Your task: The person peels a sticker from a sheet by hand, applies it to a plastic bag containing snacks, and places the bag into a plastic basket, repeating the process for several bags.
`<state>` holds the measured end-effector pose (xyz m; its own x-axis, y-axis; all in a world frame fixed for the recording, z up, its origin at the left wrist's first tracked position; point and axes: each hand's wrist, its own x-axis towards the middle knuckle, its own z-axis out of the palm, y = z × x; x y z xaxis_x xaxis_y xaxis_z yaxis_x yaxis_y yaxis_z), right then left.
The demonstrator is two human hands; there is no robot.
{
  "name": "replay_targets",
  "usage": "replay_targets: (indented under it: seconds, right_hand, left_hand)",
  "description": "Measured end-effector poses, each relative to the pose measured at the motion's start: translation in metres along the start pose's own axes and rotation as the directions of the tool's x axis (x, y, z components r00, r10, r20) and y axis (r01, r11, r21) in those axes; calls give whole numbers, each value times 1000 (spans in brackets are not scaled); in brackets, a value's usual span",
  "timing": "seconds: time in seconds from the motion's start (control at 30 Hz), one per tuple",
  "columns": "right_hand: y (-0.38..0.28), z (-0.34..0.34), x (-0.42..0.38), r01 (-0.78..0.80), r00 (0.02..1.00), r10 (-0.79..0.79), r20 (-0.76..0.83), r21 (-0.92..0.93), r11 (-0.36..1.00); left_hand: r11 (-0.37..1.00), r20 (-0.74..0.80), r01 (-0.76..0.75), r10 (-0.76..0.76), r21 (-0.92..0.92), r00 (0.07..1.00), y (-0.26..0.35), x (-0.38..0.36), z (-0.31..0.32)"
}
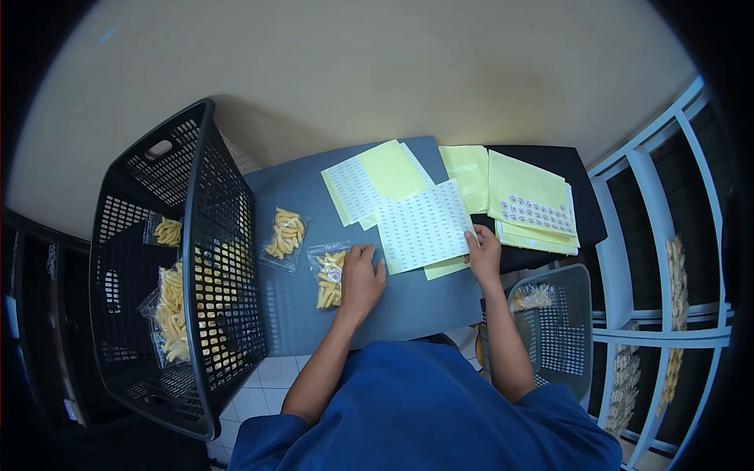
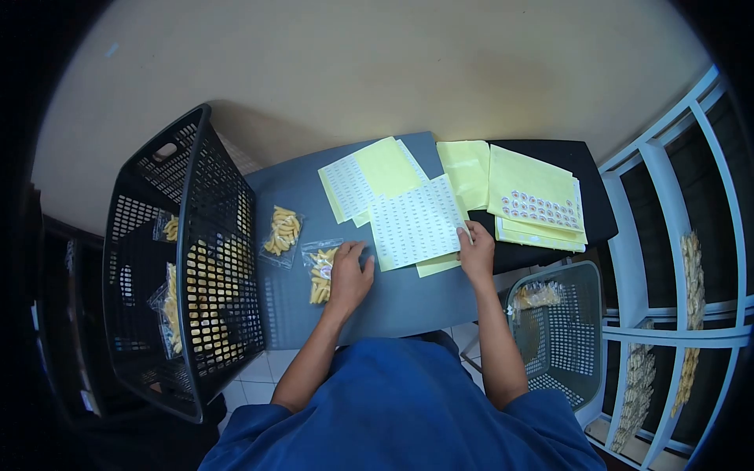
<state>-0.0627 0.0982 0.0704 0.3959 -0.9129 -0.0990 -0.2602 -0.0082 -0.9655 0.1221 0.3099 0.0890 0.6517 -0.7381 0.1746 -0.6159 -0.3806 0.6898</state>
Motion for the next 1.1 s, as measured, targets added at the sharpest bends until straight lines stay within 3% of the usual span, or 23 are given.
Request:
replay_targets:
  seconds: [0.03,0.1,0.23,0.4,0.43,0.5,0.6,0.67,0.73,0.8,1.1]
  right_hand:
    - [1,0,0,-17,1000,16,16,78,997]
    - [2,-2,1,-55,998,44,53,233,971]
    - [-2,2,-2,-99,995,87,52,332,938]
    - [-11,10,-9,-156,985,127,118,274,949]
    - [-13,15,-13,15,999,-13,-31,86,996]
    - [-20,29,-22,270,907,-358,-223,-345,899]
    - [-45,38,-34,529,823,-566,34,-407,745]
    - [-53,59,-46,618,786,-584,202,-273,737]
    - [-64,80,-55,636,767,-579,274,-211,742]
    - [-66,96,-59,584,797,-531,287,-145,799]
    - [-70,103,-59,578,805,-504,312,-220,786]
  left_hand:
    - [995,-33,16,-19,-97,999,-2,1,0]
    - [907,33,207,-209,-368,977,2,3,-2]
    - [477,275,449,-391,-756,879,0,8,-6]
    - [243,363,475,-391,-846,846,-6,6,-6]
    - [206,365,468,-394,-859,843,-8,6,-5]
    - [207,357,465,-407,-861,841,-10,5,-6]
    - [245,314,434,-409,-867,857,-10,4,-7]
    - [265,298,422,-404,-867,865,-8,1,-8]
    - [268,291,413,-398,-870,870,-4,1,-7]
    - [297,280,402,-379,-866,882,-1,0,-8]
    - [353,257,384,-356,-853,898,1,1,-9]
